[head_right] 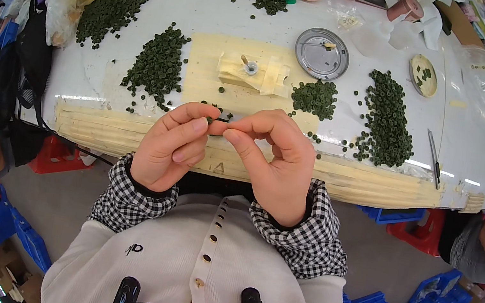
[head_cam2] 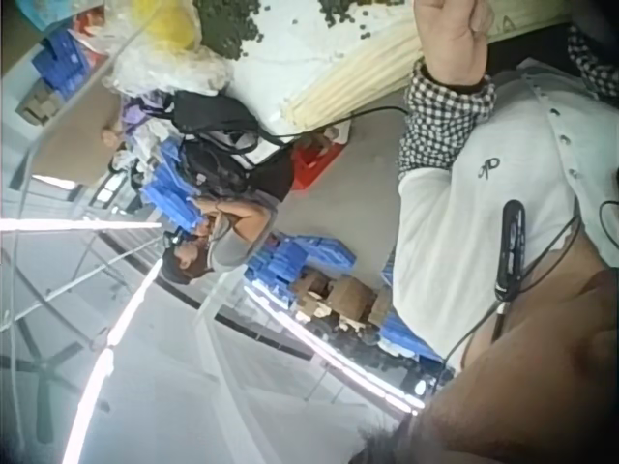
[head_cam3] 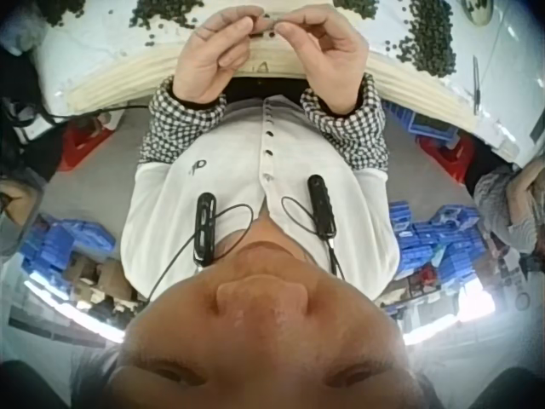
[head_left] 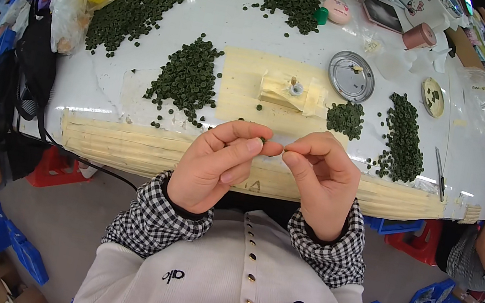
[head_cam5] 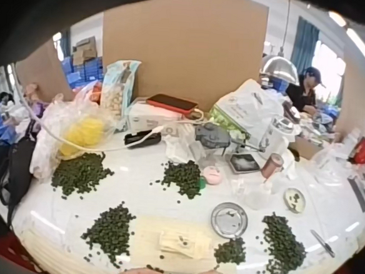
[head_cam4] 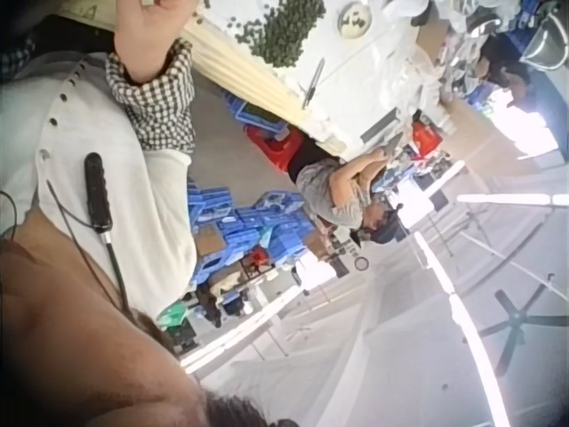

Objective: Manually assembling small green plastic toy components at a workbench.

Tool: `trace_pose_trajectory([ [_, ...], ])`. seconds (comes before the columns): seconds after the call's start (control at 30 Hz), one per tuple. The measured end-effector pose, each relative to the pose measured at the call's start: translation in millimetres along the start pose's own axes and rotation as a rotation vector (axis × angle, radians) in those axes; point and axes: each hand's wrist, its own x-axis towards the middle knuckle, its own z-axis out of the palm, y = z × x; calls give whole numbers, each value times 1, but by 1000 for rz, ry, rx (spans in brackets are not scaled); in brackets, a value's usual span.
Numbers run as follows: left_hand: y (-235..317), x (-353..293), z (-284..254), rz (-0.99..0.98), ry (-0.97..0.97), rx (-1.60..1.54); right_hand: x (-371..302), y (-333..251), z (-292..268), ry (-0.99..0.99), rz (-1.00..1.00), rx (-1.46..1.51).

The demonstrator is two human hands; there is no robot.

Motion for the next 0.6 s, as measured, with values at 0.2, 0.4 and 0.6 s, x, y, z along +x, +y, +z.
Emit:
trace_pose_trajectory([
  [0.2, -4, 2, -3, 24, -11, 10, 1, 3, 2, 30, -48, -48],
  [0.4, -4, 3, -3, 18, 34, 13, 2, 6, 1, 74, -151, -161],
  [0.6, -4, 3, 1, 41, 80, 41, 4, 5, 2, 64, -174, -192],
])
